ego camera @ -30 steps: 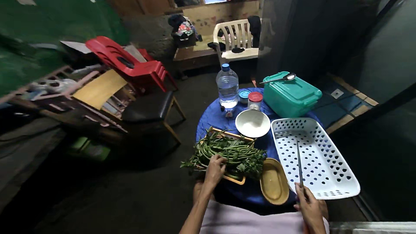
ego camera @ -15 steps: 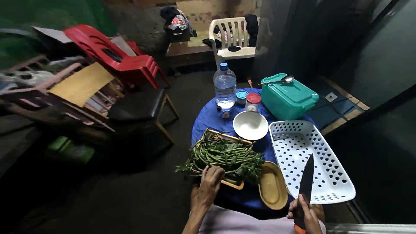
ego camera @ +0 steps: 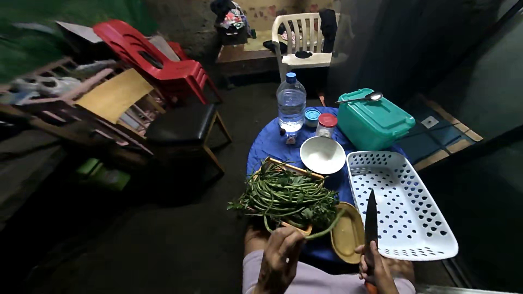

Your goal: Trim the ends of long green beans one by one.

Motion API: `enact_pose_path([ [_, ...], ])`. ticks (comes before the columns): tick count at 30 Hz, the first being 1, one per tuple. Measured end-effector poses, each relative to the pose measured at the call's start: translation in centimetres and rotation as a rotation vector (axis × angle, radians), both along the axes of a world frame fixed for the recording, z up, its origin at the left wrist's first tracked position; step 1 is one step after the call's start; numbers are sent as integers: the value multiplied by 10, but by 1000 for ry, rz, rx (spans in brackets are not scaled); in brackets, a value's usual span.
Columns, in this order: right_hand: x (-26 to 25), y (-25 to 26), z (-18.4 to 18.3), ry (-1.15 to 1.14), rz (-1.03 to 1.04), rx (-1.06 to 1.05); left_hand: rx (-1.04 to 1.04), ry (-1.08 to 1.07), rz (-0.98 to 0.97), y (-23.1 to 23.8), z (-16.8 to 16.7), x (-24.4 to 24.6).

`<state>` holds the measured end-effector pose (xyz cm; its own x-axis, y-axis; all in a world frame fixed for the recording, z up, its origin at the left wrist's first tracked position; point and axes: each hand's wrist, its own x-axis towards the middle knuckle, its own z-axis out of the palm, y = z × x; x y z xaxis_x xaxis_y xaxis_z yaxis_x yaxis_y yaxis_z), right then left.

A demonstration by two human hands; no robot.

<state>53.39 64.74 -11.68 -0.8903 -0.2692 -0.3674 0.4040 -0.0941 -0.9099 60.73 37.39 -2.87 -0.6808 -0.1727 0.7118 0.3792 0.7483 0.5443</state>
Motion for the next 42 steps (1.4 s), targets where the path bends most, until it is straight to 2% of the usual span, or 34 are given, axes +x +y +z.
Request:
enact_pose_path([
  [3, 0, 1, 2, -27, -56, -67, 171, -72, -59, 23, 28, 0],
  [5, -2, 2, 4, -93, -114, -121, 345, -189, -10, 35, 32, -2],
  [10, -3, 12, 2, -105, -143, -124, 769, -650, 16, 36, 0, -9],
  [13, -2, 13, 1, -72, -174, -148, 900, -768, -47, 34, -18, -9],
  [26, 3, 8, 23, 77, -271, -196, 1101, -814, -36, 31, -15, -4],
  [42, -8, -6, 49, 302, -240, -92, 1085, -856, -31, 33, -17, 5],
])
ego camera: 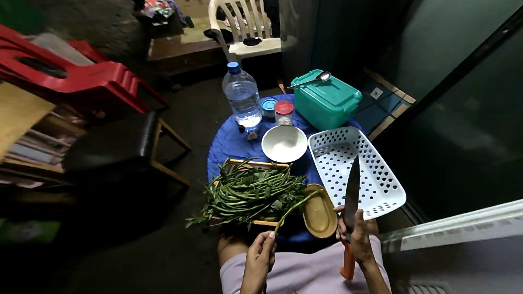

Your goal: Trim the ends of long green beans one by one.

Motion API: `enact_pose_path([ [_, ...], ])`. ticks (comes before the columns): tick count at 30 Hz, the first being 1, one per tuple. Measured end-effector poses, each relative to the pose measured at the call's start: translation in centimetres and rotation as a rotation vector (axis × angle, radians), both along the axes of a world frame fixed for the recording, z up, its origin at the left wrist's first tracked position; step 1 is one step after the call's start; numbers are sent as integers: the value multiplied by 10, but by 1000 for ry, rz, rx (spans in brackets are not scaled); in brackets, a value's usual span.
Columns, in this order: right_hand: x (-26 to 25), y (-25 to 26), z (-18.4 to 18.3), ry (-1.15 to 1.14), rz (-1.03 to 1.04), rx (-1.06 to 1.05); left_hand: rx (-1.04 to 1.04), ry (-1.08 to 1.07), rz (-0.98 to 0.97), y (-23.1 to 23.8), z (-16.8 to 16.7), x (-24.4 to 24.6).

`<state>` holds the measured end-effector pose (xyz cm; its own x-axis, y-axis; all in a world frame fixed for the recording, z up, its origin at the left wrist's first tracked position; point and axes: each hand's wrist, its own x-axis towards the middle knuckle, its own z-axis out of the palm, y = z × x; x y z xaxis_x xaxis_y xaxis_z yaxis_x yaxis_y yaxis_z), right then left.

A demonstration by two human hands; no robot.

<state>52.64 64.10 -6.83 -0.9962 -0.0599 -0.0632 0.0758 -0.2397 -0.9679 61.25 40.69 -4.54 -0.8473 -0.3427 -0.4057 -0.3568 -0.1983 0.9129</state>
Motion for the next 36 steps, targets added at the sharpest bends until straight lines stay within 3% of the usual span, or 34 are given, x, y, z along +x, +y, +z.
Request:
enact_pose_path([
  [9, -13, -20, 9, 273, 82, 373, -82, 26, -21, 6, 1, 7],
  [15, -25, -32, -3, 329, 105, 599, -71, 36, -86, 4, 9, 12],
  [26, -24, -28, -4, 46, 183, 555, 137, 31, -267, -19, 17, 5],
  [36, -39, -36, -13, -26, 134, 710, -178, 22, -371, 2, 13, 4],
])
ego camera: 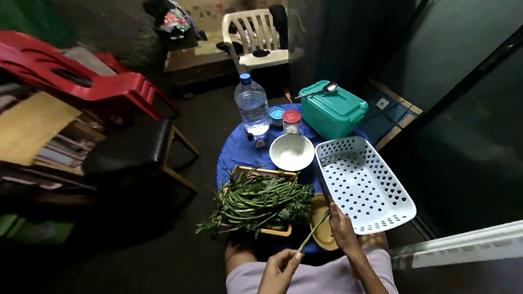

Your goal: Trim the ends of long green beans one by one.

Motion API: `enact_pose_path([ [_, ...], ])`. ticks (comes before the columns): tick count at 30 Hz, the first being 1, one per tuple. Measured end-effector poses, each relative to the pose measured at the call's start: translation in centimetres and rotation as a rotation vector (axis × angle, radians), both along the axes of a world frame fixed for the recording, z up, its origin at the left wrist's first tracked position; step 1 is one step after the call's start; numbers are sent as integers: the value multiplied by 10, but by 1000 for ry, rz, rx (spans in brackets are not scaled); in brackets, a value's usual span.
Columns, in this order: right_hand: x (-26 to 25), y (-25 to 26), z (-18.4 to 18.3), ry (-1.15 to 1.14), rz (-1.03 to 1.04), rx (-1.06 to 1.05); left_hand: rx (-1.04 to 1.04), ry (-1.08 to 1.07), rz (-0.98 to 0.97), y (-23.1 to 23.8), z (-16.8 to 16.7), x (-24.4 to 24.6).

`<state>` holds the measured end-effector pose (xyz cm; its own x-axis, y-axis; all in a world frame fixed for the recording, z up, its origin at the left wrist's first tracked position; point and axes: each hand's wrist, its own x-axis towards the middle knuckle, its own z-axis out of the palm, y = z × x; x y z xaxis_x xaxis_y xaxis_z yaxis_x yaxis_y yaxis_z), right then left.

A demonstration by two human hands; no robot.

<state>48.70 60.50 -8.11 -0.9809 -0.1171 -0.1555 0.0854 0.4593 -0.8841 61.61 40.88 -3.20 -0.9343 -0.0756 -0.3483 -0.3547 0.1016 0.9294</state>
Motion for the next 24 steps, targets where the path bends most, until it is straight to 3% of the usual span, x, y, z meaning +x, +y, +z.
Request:
enact_pose_path([
  [9, -24, -22, -12, -94, 13, 105, -132, 2, 82, 13, -9, -9],
  [15, -83, -49, -4, -203, 2, 131, -196, 39, 201, 8, -12, -19],
  [20, -121, -53, -17, -381, 13, -14, -38, 31, 284, -18, -24, -23],
  [24, -100, -45, -8, -370, 13, -250, 21, 29, 303, -25, -27, -28],
])
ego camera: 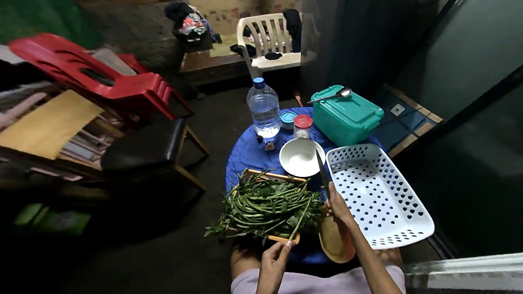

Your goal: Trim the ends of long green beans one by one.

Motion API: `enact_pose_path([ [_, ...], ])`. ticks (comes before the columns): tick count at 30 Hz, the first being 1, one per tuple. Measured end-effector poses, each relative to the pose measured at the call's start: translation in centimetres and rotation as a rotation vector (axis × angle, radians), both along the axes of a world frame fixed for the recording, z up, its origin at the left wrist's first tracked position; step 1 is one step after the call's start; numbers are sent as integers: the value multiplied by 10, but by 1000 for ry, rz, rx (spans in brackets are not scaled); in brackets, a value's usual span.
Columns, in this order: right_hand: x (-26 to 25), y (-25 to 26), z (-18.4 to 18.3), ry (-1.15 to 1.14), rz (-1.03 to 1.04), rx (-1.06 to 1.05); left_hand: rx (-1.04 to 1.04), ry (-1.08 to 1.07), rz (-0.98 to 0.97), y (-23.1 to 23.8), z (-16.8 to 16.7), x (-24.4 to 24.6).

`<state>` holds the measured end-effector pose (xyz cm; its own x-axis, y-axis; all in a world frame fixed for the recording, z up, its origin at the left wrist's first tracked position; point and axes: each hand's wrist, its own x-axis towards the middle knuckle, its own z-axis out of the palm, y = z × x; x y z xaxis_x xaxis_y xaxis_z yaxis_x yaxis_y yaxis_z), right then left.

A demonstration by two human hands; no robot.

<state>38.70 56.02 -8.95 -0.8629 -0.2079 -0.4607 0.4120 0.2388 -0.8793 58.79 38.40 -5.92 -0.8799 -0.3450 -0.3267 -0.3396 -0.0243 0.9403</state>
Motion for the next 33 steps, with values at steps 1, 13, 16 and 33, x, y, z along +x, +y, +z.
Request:
enact_pose_path([
  [1, 10, 4, 3, 23, 8, -71, 7, -1, -3, 0, -1, -1],
  [13, 67, 31, 19, 442, 441, 113, 12, 5, -155, 16, 6, -9],
  [16, 68, 32, 16, 392, 468, 101, 54, 15, -159, 18, 6, -7],
  [33, 81, 42, 13, 579, 323, 209, 167, 6, -191, 35, 0, -1],
])
